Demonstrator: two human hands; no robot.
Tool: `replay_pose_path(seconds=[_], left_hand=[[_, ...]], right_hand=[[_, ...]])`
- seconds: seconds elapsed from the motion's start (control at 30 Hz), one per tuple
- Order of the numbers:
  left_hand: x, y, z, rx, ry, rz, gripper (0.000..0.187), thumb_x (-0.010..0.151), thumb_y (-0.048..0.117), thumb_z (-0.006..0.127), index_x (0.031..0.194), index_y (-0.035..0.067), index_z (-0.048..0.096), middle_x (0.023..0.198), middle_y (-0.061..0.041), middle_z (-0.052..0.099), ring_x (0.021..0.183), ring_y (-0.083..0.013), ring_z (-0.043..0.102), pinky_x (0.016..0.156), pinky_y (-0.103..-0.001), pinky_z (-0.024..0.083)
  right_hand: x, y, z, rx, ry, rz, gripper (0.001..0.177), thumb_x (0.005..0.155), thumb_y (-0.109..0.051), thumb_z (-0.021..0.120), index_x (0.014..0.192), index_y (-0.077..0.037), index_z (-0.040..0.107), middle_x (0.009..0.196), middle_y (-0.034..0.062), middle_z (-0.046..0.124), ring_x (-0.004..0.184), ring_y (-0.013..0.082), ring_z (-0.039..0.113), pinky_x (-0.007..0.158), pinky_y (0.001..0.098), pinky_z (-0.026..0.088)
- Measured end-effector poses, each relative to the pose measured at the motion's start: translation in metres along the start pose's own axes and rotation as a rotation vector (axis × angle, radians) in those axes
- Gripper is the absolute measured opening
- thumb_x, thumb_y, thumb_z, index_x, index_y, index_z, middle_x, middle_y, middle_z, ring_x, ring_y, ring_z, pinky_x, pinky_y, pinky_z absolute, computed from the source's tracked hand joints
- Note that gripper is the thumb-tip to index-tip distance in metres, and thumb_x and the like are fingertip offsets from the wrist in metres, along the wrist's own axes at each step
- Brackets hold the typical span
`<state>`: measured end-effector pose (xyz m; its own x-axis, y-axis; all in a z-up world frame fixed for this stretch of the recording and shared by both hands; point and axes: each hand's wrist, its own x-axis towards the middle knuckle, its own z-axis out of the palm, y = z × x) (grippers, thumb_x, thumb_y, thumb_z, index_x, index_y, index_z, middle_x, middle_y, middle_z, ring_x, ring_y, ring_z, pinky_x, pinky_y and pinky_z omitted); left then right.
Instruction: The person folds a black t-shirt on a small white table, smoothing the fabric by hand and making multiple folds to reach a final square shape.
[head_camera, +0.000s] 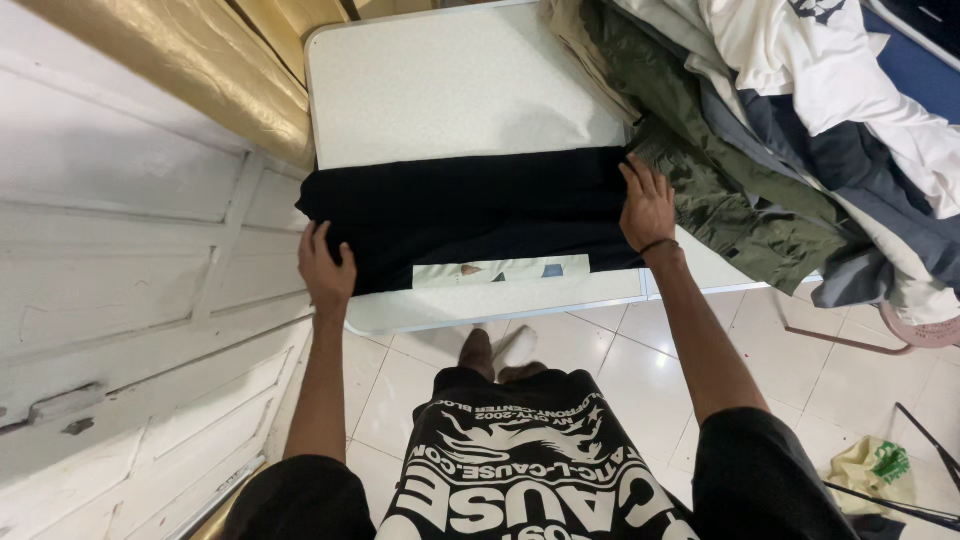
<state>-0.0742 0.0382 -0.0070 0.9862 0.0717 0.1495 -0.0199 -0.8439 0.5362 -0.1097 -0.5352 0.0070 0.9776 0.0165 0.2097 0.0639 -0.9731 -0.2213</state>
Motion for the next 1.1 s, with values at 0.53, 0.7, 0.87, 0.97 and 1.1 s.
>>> replay_pose_path(seconds=[0.53, 0.7, 0.87, 0.97, 1.1], left_hand=[[0.022, 0.17, 0.139, 0.067, -0.541, 0.623, 0.056, 0.104, 0.033, 0.054, 0.155, 0.013, 0.044, 0.165, -0.009, 0.035, 0.153, -0.0332, 0.03, 0.124, -0.059, 0.021], [0.021, 0.198, 0.156, 0.146, -0.675, 0.636, 0.063, 0.103, 0.047, 0.05, 0.157, 0.017, 0.038, 0.169, -0.007, 0.024, 0.155, -0.036, 0.018, 0.123, -0.061, 0.016], [0.03, 0.182, 0.147, 0.065, -0.731, 0.649, 0.063, 0.106, 0.048, 0.042, 0.162, 0.021, 0.032, 0.171, -0.005, 0.02, 0.157, -0.0311, 0.016, 0.126, -0.058, 0.013], [0.031, 0.154, 0.133, 0.142, -0.65, 0.576, 0.061, 0.108, 0.047, 0.039, 0.162, 0.02, 0.029, 0.172, -0.006, 0.018, 0.158, -0.0286, 0.016, 0.126, -0.058, 0.011], [0.034, 0.091, 0.109, 0.272, -0.458, 0.355, 0.062, 0.109, 0.044, 0.04, 0.164, 0.019, 0.028, 0.172, -0.011, 0.015, 0.159, -0.0332, 0.013, 0.126, -0.06, 0.01]], right_hand=[[0.034, 0.045, -0.026, -0.366, -0.29, 0.342, 0.038, 0.109, -0.044, 0.055, 0.127, -0.011, 0.065, 0.134, 0.0185, 0.058, 0.129, 0.0376, 0.048, 0.108, 0.0569, 0.037], [0.047, 0.007, -0.01, 0.038, -0.405, 0.745, 0.063, 0.115, -0.048, 0.046, 0.156, 0.0, 0.048, 0.133, 0.0315, 0.063, 0.121, 0.0483, 0.06, 0.111, 0.0617, 0.044], [0.045, -0.038, 0.028, 0.201, -0.165, 0.376, 0.076, 0.104, -0.053, 0.046, 0.163, -0.007, 0.032, 0.158, 0.0268, 0.031, 0.145, 0.0472, 0.033, 0.118, 0.0613, 0.032], [0.035, -0.048, 0.05, 0.04, -0.233, 0.241, 0.071, 0.105, -0.057, 0.045, 0.163, -0.019, 0.034, 0.168, 0.0236, 0.016, 0.154, 0.0483, 0.016, 0.12, 0.0695, 0.011], [0.014, -0.032, 0.052, 0.014, -0.234, 0.298, 0.072, 0.105, -0.059, 0.04, 0.165, -0.021, 0.03, 0.171, 0.0221, 0.013, 0.156, 0.0454, 0.012, 0.117, 0.0767, 0.0]])
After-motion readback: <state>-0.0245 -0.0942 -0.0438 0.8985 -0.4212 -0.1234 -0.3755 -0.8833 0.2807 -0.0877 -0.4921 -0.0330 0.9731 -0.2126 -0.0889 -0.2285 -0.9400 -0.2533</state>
